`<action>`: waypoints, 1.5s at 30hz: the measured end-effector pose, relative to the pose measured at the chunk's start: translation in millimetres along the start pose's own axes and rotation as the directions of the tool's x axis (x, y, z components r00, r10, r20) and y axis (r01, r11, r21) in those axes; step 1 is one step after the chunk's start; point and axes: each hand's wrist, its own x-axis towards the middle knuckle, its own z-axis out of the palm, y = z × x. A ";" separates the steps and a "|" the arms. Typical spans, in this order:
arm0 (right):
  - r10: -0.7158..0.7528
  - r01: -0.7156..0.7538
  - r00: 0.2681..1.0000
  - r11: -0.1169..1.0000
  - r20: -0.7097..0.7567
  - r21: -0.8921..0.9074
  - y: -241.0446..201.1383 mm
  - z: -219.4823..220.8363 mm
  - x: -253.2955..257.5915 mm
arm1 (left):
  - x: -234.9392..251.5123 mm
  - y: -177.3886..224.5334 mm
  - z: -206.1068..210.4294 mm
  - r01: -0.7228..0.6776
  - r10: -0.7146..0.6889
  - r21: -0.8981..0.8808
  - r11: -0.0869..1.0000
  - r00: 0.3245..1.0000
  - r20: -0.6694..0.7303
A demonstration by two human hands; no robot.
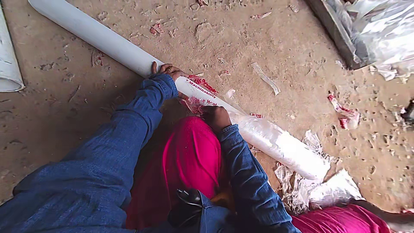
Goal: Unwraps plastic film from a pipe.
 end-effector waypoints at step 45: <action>0.128 -0.184 0.967 0.949 0.218 0.257 -43.6 -2.2 60.6 | -4.5 3.7 -18.6 0.029 -0.019 -0.209 0.977 0.999 0.051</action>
